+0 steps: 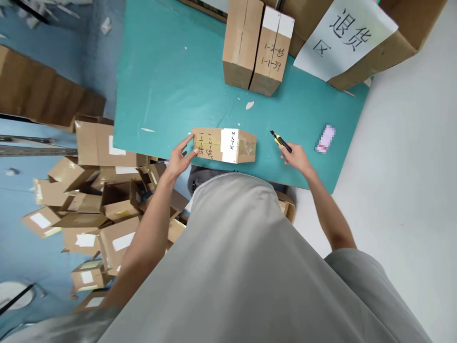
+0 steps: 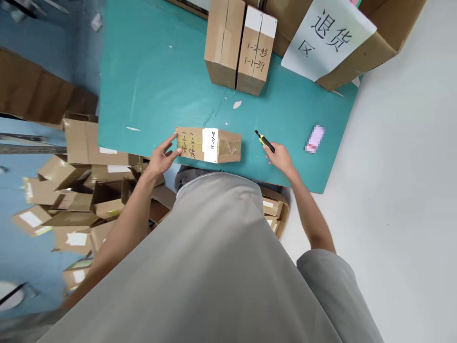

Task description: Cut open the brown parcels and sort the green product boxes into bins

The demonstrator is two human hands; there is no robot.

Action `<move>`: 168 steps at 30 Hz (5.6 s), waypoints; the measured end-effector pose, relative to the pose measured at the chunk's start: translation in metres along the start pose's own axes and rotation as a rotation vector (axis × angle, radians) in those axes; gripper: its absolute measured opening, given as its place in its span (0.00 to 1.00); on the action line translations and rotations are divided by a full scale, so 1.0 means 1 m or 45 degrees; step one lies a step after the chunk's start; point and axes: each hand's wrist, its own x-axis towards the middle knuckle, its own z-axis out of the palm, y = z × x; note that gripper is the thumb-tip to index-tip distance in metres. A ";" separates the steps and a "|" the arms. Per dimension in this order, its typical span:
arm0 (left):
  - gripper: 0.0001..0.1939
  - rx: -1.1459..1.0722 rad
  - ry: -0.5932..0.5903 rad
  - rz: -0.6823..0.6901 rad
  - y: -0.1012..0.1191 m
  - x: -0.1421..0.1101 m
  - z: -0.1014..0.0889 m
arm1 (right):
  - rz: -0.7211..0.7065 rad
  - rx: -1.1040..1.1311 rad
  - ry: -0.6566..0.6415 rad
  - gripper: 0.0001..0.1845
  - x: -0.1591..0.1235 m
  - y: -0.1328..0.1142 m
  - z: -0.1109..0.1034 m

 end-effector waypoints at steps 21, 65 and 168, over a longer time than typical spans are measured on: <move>0.45 -0.107 -0.250 0.015 0.010 0.057 0.050 | -0.033 0.067 0.357 0.22 0.001 -0.103 0.088; 0.10 -0.012 -0.562 0.057 0.126 0.102 -0.013 | 0.248 -0.406 0.081 0.33 -0.099 -0.272 0.141; 0.35 0.571 -0.710 0.859 0.167 0.046 0.053 | 0.293 -0.265 0.193 0.37 -0.081 -0.162 0.103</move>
